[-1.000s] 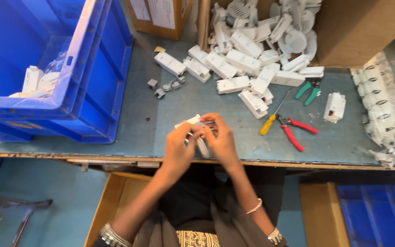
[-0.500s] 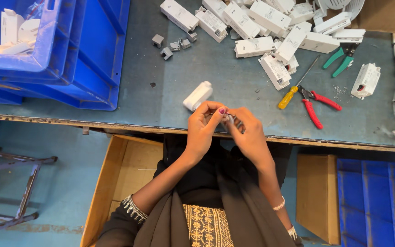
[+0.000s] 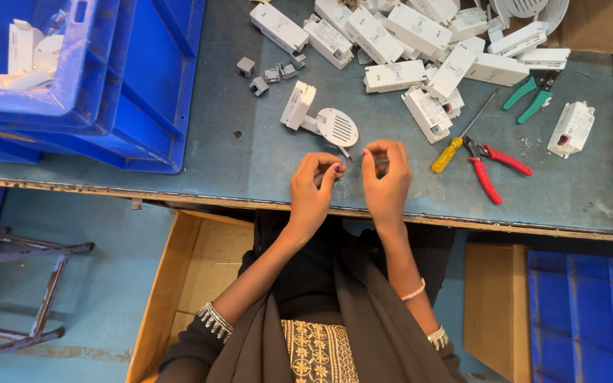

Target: The person assembles white plastic electrical components on a workbench. They use a screwdriver to tighten screws, attach small parts, and place finished units into a blue bin. Tools and parts are visible on the table throughout.

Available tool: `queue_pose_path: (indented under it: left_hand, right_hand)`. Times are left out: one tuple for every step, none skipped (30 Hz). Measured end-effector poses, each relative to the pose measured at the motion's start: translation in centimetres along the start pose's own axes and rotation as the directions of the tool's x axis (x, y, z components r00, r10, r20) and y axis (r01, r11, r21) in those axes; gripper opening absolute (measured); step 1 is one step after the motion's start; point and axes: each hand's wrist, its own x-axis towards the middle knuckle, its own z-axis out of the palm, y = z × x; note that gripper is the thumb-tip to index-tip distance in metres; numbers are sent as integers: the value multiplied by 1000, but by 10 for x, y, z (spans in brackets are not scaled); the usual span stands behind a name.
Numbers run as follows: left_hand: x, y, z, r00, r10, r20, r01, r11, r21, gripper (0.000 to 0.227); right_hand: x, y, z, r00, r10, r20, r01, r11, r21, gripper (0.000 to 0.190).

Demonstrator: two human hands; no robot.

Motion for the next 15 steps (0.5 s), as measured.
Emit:
queue_pose_path:
  left_hand:
    - [1,0,-1,1000,-21,0,21,1000,7,8]
    - [1,0,-1,999,-43,0,43,999,14,8]
    - [3,2,-2,1000,-21,15,20,998,56,9]
    - [5,4,-3,1000,0,30,-3,995,97,10]
    - [8,7,-4,999,24,47,-30,990,139,12]
    - [10,10,-5,997,35,64,-46,981,190,14]
    - [12,13,-5,996,47,80,-65,968,240,15]
    - [14,15,-5,994,59,98,-85,953,290,17]
    - [16,17,-5,990,84,112,-116,941,318,20]
    - [17,19,-5,986,109,127,-147,927,344,23]
    - [18,21,-5,980,133,146,-179,912,370,26]
    - [19,22,-5,975,150,162,-202,900,386,29]
    - [20,23,-5,969,166,181,-227,887,402,31]
    - [21,25,-5,963,182,199,-251,874,417,34]
    - [23,26,-5,955,205,214,-282,851,443,31]
  right_hand:
    - [-5,1,-3,1000,4,20,-4,1000,0,7]
    - [-9,1,-5,999,7,40,-7,1000,0,8]
    - [-12,1,-6,998,12,58,-12,1000,1,9]
    - [-12,2,-7,997,42,71,-41,999,-15,10]
    - [-10,2,-7,994,70,84,-67,997,-29,12]
    - [-8,2,-7,991,97,96,-93,995,-43,13]
    - [-6,2,-6,993,53,106,-47,997,-55,15]
    - [-4,2,-5,993,8,117,0,998,-67,16]
    - [-1,2,-4,991,-36,129,47,996,-80,18]
    - [1,3,-4,989,-27,142,40,995,-88,17]
    - [3,4,-4,988,-17,154,32,995,-97,16]
    - [5,6,-4,986,-6,165,24,994,-107,15]
    - [6,7,-4,986,-1,166,20,993,-114,13]
    - [7,8,-3,986,4,168,16,992,-121,11]
    - [7,9,-3,985,11,170,11,991,-130,9]
